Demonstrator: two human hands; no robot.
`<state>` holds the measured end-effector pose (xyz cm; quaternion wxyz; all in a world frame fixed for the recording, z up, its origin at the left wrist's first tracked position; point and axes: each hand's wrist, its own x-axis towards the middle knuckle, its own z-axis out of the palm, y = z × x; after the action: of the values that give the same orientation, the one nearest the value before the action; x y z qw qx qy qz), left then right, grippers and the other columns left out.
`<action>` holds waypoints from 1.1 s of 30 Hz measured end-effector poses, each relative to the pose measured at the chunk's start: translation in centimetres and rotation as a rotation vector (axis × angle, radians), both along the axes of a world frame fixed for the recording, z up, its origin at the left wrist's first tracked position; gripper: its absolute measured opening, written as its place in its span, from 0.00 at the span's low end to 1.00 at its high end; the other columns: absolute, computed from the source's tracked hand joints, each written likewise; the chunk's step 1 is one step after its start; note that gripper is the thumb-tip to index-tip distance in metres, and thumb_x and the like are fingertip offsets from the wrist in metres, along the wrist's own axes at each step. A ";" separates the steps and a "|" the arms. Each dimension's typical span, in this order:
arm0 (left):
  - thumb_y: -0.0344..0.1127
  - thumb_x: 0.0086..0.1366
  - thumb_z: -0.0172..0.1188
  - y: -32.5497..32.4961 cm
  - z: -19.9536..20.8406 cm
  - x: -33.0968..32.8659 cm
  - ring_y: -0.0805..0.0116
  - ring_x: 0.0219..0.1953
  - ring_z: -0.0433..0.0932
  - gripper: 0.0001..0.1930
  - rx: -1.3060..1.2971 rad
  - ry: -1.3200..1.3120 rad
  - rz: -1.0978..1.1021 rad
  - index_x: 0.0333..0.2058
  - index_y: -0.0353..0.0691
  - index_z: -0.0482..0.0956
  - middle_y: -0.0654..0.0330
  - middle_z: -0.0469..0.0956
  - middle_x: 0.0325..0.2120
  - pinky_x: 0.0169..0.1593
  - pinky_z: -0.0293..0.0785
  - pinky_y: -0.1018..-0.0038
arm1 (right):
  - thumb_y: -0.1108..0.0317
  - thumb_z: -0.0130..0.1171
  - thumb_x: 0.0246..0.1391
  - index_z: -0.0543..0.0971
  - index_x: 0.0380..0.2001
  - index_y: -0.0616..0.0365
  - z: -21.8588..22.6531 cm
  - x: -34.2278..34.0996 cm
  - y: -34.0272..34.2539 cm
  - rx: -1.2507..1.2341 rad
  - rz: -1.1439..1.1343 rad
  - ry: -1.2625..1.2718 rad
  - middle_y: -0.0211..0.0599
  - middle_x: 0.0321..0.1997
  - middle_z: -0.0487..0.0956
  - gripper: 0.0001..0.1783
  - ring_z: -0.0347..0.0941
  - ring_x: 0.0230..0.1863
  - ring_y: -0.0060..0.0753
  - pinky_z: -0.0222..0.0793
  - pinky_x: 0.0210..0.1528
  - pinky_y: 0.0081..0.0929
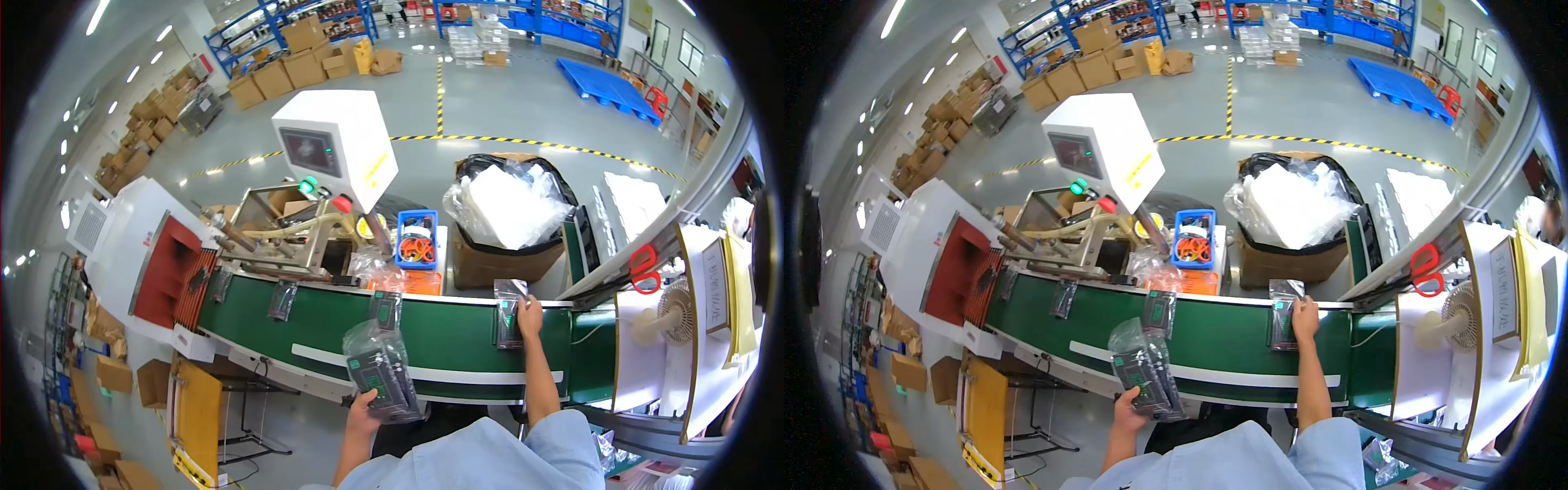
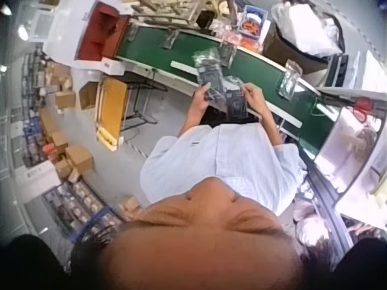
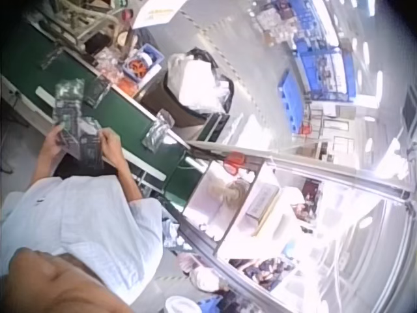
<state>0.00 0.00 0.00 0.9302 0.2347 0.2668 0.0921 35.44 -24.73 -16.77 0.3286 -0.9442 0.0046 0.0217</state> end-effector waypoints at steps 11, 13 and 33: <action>0.30 0.58 0.54 0.6 -2.2 -0.4 0.66 0.44 0.73 0.22 0.099 0.071 -0.186 0.52 0.37 0.63 0.58 0.72 0.43 0.48 0.70 0.68 | 0.63 0.53 0.55 0.76 0.36 0.64 17.4 -17.5 10.8 0.859 0.802 0.743 0.28 0.29 0.75 0.14 0.67 0.29 0.17 0.64 0.34 0.17; 0.31 0.58 0.55 0.4 -1.6 -0.5 0.68 0.45 0.72 0.22 0.138 0.102 -0.195 0.52 0.37 0.63 0.58 0.71 0.43 0.49 0.69 0.69 | 0.65 0.54 0.54 0.78 0.32 0.65 17.4 -17.7 11.1 0.831 0.790 0.661 0.29 0.28 0.75 0.12 0.68 0.30 0.18 0.65 0.34 0.17; 0.39 0.59 0.50 4.3 -2.4 -1.8 0.50 0.50 0.69 0.25 0.021 -0.086 0.159 0.53 0.31 0.60 0.47 0.69 0.47 0.54 0.64 0.56 | 0.68 0.53 0.53 0.75 0.26 0.64 18.0 -14.8 6.2 0.608 0.739 0.245 0.31 0.21 0.71 0.09 0.65 0.25 0.21 0.61 0.28 0.21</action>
<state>-1.78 4.33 -2.44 0.9280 0.2185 0.2433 0.1787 20.62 -18.49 1.24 0.5564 -0.7347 -0.2987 0.2480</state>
